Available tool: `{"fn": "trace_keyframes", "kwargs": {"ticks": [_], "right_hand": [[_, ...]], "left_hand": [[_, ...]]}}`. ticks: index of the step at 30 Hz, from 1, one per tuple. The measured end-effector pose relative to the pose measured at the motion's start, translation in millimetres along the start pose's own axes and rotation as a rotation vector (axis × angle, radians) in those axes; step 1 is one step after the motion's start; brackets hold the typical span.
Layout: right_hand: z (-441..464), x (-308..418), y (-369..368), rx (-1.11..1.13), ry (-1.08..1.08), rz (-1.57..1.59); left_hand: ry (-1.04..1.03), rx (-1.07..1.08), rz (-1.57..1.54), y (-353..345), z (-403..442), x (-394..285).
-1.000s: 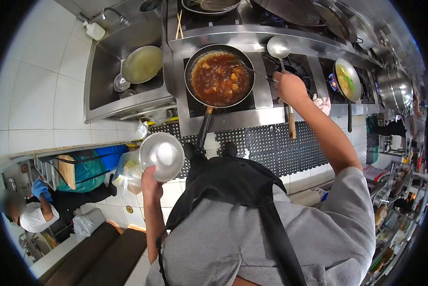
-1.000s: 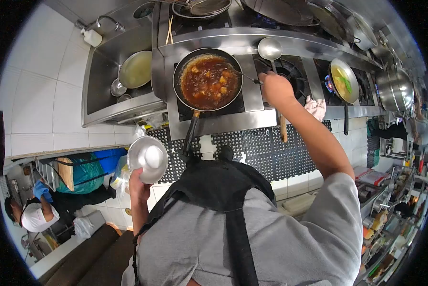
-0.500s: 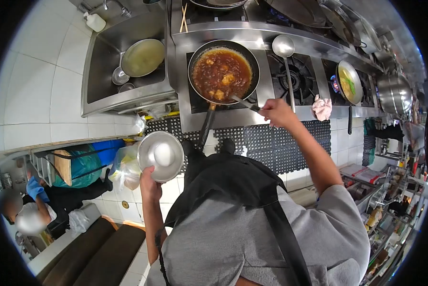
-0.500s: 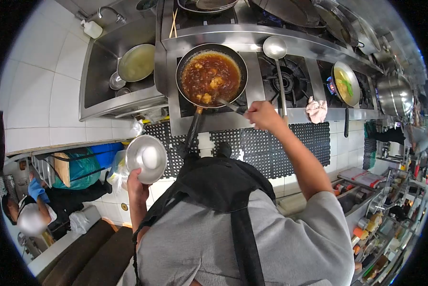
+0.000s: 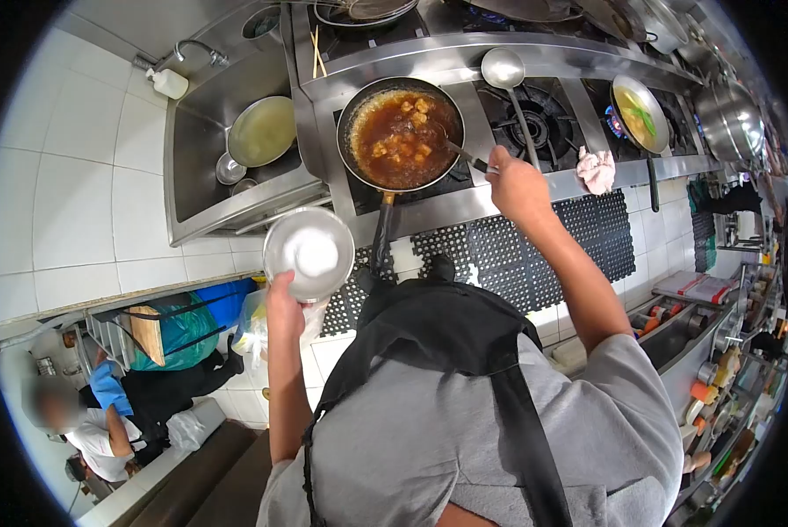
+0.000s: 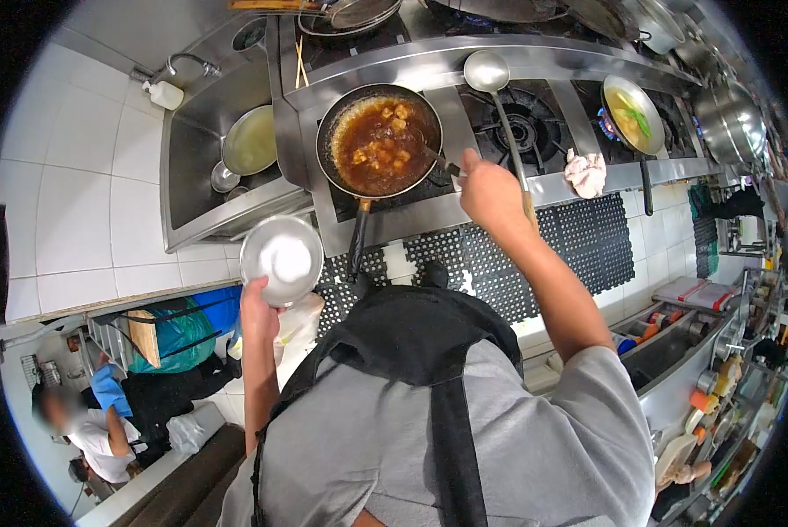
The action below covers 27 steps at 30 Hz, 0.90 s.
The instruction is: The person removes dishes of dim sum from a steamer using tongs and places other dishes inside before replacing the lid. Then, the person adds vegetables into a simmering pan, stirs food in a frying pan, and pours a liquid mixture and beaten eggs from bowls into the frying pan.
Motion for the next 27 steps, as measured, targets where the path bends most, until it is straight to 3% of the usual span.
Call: {"fn": "trace_keyframes", "kwargs": {"ticks": [4, 6, 12, 20, 23, 27], "right_hand": [[-35, -1, 42, -0.147, 0.114, -0.032], [-45, -2, 60, -0.219, 0.125, -0.045], [-67, -3, 94, -0.339, 0.137, -0.002], [-38, -2, 9, -0.179, 0.045, -0.009], [-13, -4, -41, -0.215, 0.028, 0.095], [7, 13, -74, -0.168, -0.067, 0.455]], "left_hand": [[-0.088, 0.099, 0.123, -39, 49, -39], [-0.226, 0.087, 0.164, -78, 39, -87], [-0.366, 0.136, 0.284, -145, 55, -158], [-0.38, 0.186, 0.376, -200, 67, -183], [-0.376, 0.187, 0.396, -212, 71, -184], [-0.404, 0.184, 0.431, -229, 67, -186]]}}
Point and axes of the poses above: each hand's wrist, its own z-axis towards the middle knuckle, its own y-axis out of the back of the hand, x = y × z, the point moved 10 cm from there along z, towards the middle knuckle, and after that the axes turned 6 degrees about -z, right-handed, at the moved point
